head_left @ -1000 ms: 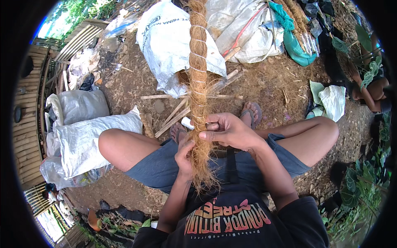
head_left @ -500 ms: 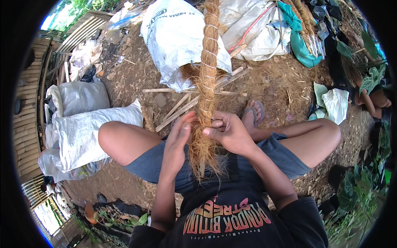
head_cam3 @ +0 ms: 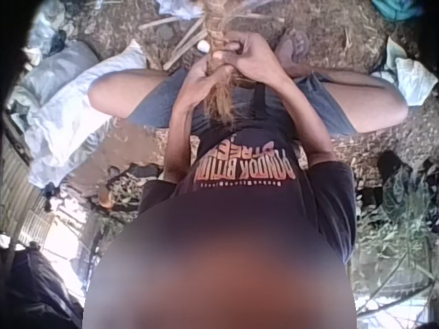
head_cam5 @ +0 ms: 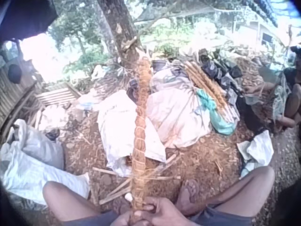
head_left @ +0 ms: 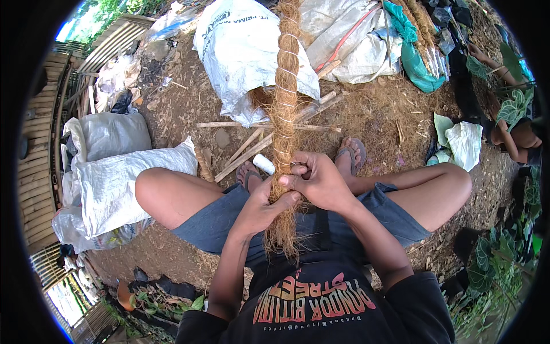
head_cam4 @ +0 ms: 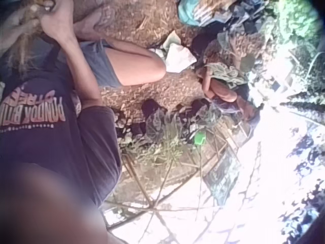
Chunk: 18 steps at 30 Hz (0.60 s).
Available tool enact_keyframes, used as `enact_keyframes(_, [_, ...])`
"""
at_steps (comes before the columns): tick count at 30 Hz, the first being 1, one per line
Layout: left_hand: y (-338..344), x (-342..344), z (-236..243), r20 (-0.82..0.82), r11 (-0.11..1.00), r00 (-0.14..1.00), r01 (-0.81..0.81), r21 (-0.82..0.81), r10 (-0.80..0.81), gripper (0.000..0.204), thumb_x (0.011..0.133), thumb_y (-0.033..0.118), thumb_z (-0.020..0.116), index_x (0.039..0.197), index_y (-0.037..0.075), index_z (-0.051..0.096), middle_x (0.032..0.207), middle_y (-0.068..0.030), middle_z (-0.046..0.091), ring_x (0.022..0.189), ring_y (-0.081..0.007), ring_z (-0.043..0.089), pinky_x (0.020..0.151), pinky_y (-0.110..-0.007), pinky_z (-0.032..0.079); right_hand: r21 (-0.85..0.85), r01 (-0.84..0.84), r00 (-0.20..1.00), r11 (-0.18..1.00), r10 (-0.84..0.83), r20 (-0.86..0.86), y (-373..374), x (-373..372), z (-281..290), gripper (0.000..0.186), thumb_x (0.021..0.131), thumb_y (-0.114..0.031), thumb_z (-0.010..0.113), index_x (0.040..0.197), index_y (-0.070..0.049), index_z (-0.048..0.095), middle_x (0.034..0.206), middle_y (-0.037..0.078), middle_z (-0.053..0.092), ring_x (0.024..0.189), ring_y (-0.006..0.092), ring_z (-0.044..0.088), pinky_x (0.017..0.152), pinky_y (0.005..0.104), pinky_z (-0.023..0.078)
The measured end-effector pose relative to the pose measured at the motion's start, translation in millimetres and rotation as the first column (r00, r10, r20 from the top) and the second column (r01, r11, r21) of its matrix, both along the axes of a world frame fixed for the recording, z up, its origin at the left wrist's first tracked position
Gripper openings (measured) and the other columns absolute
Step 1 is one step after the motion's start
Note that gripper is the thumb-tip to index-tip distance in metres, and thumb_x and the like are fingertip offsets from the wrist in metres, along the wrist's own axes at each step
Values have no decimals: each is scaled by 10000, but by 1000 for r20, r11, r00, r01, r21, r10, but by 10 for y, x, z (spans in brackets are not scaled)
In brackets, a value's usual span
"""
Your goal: The person sits on the ground and weaves a bundle of fibrous material around a long wooden stick using a thin string. They repeatedly wrap the string around the fiber and stick to secure the bundle in place.
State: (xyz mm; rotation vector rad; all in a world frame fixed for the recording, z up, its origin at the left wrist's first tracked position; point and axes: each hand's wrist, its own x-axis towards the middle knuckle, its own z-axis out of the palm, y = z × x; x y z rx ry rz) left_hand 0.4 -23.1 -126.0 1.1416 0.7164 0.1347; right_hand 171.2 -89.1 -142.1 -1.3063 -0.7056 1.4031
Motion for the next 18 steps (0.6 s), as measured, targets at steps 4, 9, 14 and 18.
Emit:
enact_keyframes(4, [-38, 46, -36, 3, 1000, 1000, -21, 8, 21, 475, 979, 1, 636, 1437, 12, 510, 1259, -6, 611, 1083, -76, 568, 937, -256, 479, 29, 1, 999, 1000, -2, 54, 19, 3, -7, 223, 880, -40, 758, 807, -27, 548, 707, -50, 433, 690, 64, 384, 592, 283, 397])
enact_keyframes(9, [-141, 90, -84, -60, 956, 991, -95, 276, 116, 405, 955, -15, 627, 1353, 18, 557, 1083, -24, 644, 946, -78, 603, 829, -258, 500, 10, 24, 996, 1000, -25, 84, -2, 5, 28, 143, 874, -34, 746, 967, 25, 655, 717, -43, 456, 734, 75, 404, 673, 277, 428])
enact_keyframes(14, [-331, 81, -40, -313, 939, 927, -96, 329, 204, 325, 980, 40, 611, 1301, -6, 584, 1059, -80, 673, 961, -137, 629, 850, -308, 510, 8, 26, 996, 1000, -27, 84, -15, 7, 81, 181, 888, -27, 730, 1041, 42, 663, 724, -47, 469, 741, 78, 404, 707, 266, 425])
enact_keyframes(18, [-395, 72, -73, -297, 853, 923, -60, 518, 246, 305, 999, 102, 613, 1273, -23, 571, 1007, -173, 694, 891, -257, 675, 808, -385, 526, -44, 13, 997, 999, -10, 78, -21, -41, 109, 186, 917, -27, 711, 1088, 29, 667, 732, -57, 474, 764, 53, 437, 702, 252, 429])
